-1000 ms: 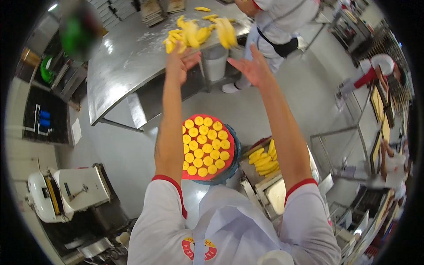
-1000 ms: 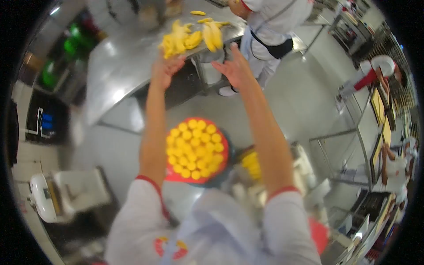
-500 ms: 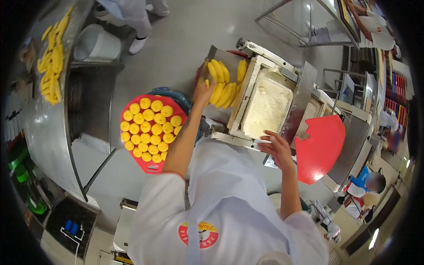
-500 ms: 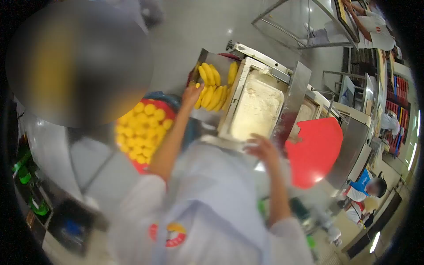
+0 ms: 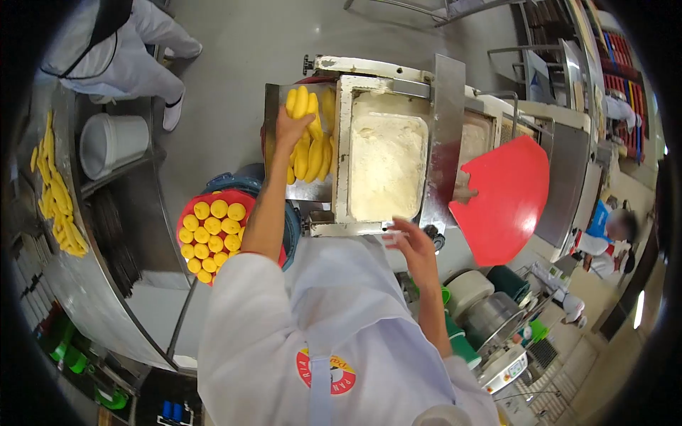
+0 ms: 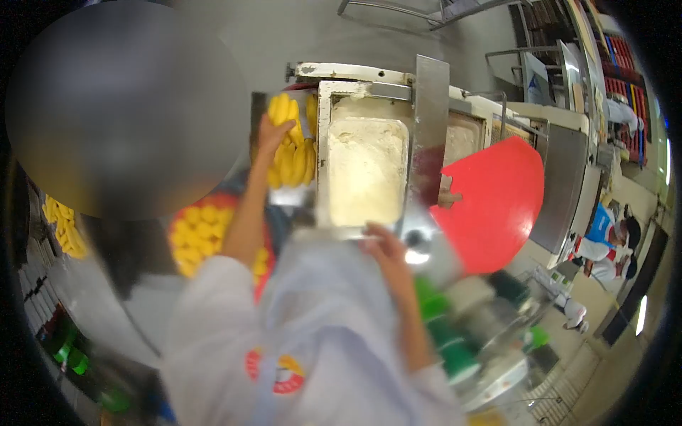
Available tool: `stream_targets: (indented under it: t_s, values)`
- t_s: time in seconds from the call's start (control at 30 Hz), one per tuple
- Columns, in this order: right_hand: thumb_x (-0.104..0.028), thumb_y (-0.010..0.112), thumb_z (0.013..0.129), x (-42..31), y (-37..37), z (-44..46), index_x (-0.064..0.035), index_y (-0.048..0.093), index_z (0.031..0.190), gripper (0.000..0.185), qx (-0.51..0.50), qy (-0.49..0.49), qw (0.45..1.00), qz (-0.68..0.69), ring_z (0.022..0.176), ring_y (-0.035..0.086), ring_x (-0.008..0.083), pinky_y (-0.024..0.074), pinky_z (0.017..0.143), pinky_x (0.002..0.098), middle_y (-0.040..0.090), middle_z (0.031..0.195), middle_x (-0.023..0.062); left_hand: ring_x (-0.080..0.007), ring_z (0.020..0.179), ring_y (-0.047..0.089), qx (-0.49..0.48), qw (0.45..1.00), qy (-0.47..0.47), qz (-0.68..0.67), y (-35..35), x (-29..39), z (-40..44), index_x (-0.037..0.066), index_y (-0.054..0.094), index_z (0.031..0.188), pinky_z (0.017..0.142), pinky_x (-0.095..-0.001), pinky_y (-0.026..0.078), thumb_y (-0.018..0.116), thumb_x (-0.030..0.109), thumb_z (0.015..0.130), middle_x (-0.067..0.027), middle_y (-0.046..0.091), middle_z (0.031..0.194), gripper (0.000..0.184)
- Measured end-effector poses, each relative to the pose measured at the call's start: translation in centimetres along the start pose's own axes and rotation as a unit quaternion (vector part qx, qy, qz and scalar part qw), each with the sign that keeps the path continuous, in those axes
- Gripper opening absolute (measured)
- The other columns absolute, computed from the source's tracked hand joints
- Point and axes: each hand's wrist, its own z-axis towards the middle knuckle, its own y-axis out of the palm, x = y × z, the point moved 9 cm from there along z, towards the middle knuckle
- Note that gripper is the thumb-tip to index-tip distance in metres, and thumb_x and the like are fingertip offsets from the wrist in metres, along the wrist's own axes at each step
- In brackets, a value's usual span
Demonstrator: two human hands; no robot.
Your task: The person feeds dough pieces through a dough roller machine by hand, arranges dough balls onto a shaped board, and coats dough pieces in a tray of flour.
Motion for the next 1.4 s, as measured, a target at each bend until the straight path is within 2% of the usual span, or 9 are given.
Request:
stream_targets:
  t_s: [0.3, 0.47, 0.63, 0.77, 0.9, 1.03, 1.2, 1.3, 1.4]
  values:
    - [-0.017, 0.073, 0.089, -10.3, 9.1, 8.5, -0.0046, 0.038, 0.148, 0.07, -0.051, -0.255, 0.966, -0.007, 0.11, 0.06, 0.0228, 0.0563, 0.08, 0.0354, 0.059, 0.124, 0.0131, -0.016, 0.089, 0.065, -0.135, 0.991, 0.019, -0.018, -0.1, 18.1, -20.5, -0.001, 0.059, 0.116, 0.077, -0.0299, 0.054, 0.067, 0.032, 0.096, -0.0087, 0.064, 0.104, 0.04]
    - [-0.018, 0.068, 0.091, -5.0, 4.1, 7.7, -0.0036, 0.054, 0.129, 0.043, -0.168, -0.018, 0.959, 0.227, 0.073, 0.062, 0.0137, 0.051, 0.056, 0.0269, 0.064, 0.097, 0.0068, -0.0182, 0.069, 0.064, -0.115, 0.992, -0.026, -0.048, -1.9, 18.3, -24.8, -0.005, 0.052, 0.127, 0.058, -0.0281, 0.053, 0.069, 0.036, 0.093, -0.0112, 0.064, 0.095, 0.056]
    - [-0.017, 0.067, 0.092, -13.0, -6.4, 4.3, 0.0021, 0.054, 0.131, 0.045, 0.076, -0.231, 0.969, -0.049, 0.082, 0.064, 0.0207, 0.0539, 0.068, 0.0323, 0.065, 0.101, 0.0122, -0.0334, 0.088, 0.065, 0.104, 0.943, 0.216, 0.233, -6.1, 25.1, -25.3, 0.003, 0.041, 0.143, 0.081, -0.0403, 0.054, 0.069, 0.023, 0.089, -0.0199, 0.059, 0.106, 0.064]
    - [-0.013, 0.066, 0.087, -14.9, -7.2, 2.5, -0.0005, 0.053, 0.131, 0.048, 0.197, -0.428, 0.819, -0.326, 0.101, 0.06, 0.0382, 0.0495, 0.091, 0.0428, 0.056, 0.117, 0.0261, -0.0406, 0.101, 0.063, 0.046, 0.883, 0.283, 0.37, 1.8, 25.5, -26.5, 0.003, 0.047, 0.136, 0.086, -0.0468, 0.052, 0.062, 0.009, 0.083, -0.0224, 0.053, 0.116, 0.056]
    - [-0.015, 0.067, 0.082, 4.0, -1.7, 10.3, -0.0027, 0.059, 0.128, 0.049, -0.149, -0.101, 0.784, -0.594, 0.105, 0.063, 0.0449, 0.0511, 0.091, 0.0492, 0.055, 0.126, 0.0332, -0.0385, 0.102, 0.064, -0.322, 0.771, 0.111, 0.538, 12.5, 11.1, -28.9, 0.006, 0.066, 0.117, 0.093, -0.0458, 0.05, 0.069, 0.019, 0.079, -0.0176, 0.067, 0.103, 0.04]
    - [-0.017, 0.07, 0.08, -3.2, -5.4, 8.0, -0.0049, 0.06, 0.132, 0.054, -0.03, -0.166, 0.866, -0.471, 0.102, 0.066, 0.0391, 0.052, 0.09, 0.0452, 0.066, 0.11, 0.0275, -0.0368, 0.107, 0.062, -0.248, 0.856, 0.083, 0.447, 9.8, 15.7, -27.2, 0.005, 0.067, 0.12, 0.095, -0.0454, 0.049, 0.073, 0.027, 0.081, -0.019, 0.066, 0.115, 0.045]
    - [-0.016, 0.067, 0.081, -9.3, -5.2, 4.7, -0.0032, 0.065, 0.123, 0.044, 0.097, -0.347, 0.835, -0.416, 0.094, 0.066, 0.0412, 0.0518, 0.083, 0.0476, 0.067, 0.104, 0.0267, -0.0363, 0.089, 0.067, 0.019, 0.825, 0.404, 0.395, 8.3, 22.5, -28.1, 0.002, 0.065, 0.114, 0.08, -0.046, 0.053, 0.067, 0.016, 0.083, -0.0174, 0.069, 0.096, 0.035]
    - [-0.017, 0.063, 0.082, 4.0, -1.4, 10.8, -0.0015, 0.069, 0.11, 0.033, -0.084, -0.134, 0.796, -0.585, 0.091, 0.065, 0.0434, 0.051, 0.08, 0.0502, 0.067, 0.097, 0.0277, -0.0339, 0.077, 0.071, -0.194, 0.829, 0.188, 0.489, 11.7, 11.1, -27.6, 0.004, 0.071, 0.086, 0.07, -0.0445, 0.056, 0.064, 0.013, 0.077, -0.0176, 0.07, 0.08, 0.014]
    - [-0.026, 0.067, 0.081, 5.7, -2.2, 11.5, -0.0018, 0.069, 0.114, 0.041, -0.081, -0.229, 0.777, -0.58, 0.093, 0.066, 0.044, 0.0514, 0.087, 0.0479, 0.069, 0.1, 0.0269, -0.0339, 0.078, 0.071, -0.183, 0.868, 0.195, 0.418, 8.5, 13.8, -27.9, 0.004, 0.073, 0.086, 0.071, -0.0441, 0.056, 0.072, 0.033, 0.071, -0.0202, 0.071, 0.084, 0.033]
